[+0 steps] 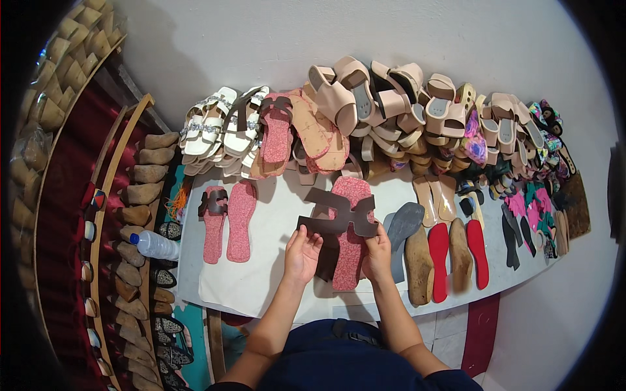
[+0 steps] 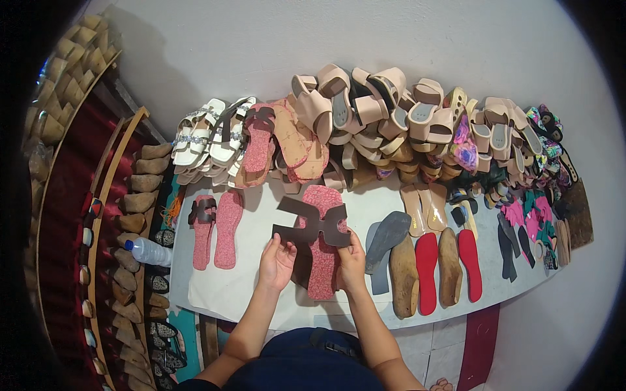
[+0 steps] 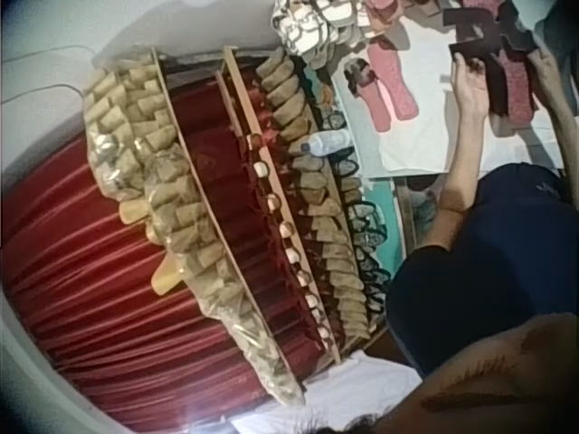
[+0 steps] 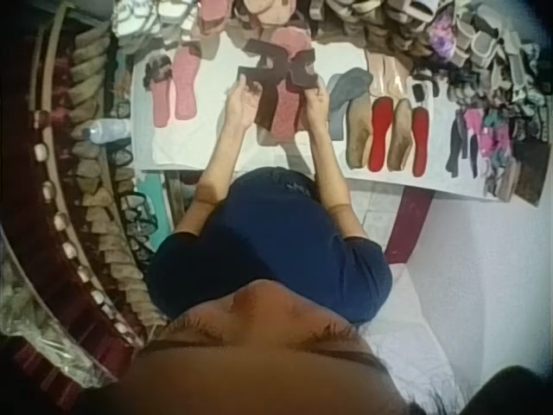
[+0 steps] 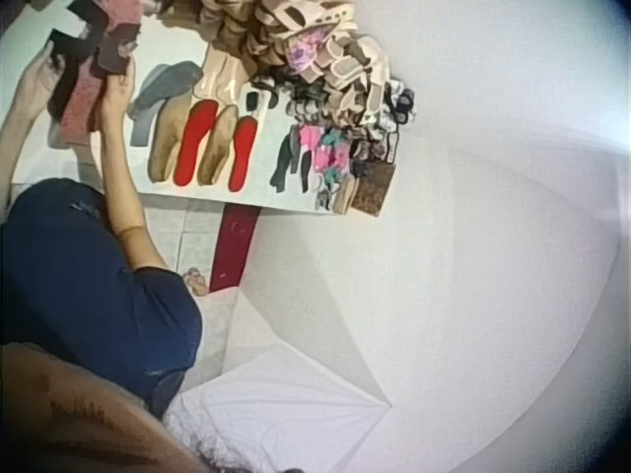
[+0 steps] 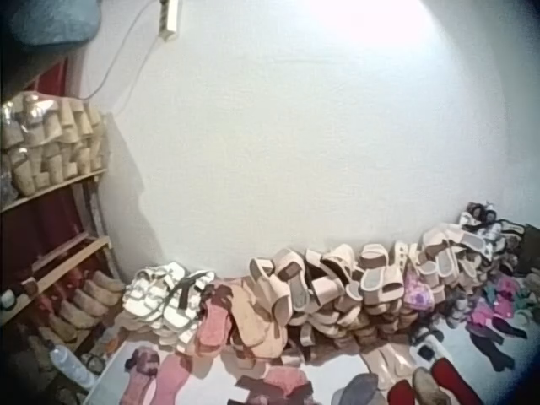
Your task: The recorder is assembling sandals by placing brown straps onto pink insoles.
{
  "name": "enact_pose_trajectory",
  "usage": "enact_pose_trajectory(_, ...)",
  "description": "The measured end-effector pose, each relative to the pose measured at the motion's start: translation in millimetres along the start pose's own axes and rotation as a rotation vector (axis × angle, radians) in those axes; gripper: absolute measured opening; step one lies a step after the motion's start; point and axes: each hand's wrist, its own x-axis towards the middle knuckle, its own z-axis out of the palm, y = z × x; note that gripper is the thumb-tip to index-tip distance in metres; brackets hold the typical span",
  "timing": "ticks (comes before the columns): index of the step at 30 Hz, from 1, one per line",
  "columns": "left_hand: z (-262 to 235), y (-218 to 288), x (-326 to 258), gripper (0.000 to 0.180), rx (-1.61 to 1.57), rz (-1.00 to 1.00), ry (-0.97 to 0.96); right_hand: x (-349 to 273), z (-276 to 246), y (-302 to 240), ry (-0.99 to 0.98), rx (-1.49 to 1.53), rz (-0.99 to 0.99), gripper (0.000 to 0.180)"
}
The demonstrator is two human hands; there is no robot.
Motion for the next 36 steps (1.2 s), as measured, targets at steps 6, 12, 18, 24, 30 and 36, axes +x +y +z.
enact_pose_trajectory(6, 4, -8, -1, 0.014, 0.098, -0.108, 0.035, -3, 8, -3, -0.07, 0.016, 0.042, 0.037)
enact_pose_trajectory(12, 4, -12, 0, 0.021, 0.324, 0.037, 0.04, -3, 10, 1, -0.026, -0.031, 0.03, 0.032)
enact_pose_trajectory(18, 1, -13, 3, 0.021, 0.41, 0.163, 0.035, -6, 12, 1, -0.054, -0.024, 0.068, 0.03)
enact_pose_trajectory(24, 9, -13, -1, 0.03, 0.624, 0.15, -0.047, -3, 11, 2, -0.023, -0.026, 0.049, 0.027)
enact_pose_trajectory(30, 11, -13, -6, 0.04, 0.633, 0.138, -0.186, -1, 15, 0, 0.006, -0.002, 0.067, 0.022)
enact_pose_trajectory(36, 10, -19, -1, 0.035, 0.736, 0.228, -0.129, 1, 13, -1, -0.002, -0.072, 0.115, 0.022)
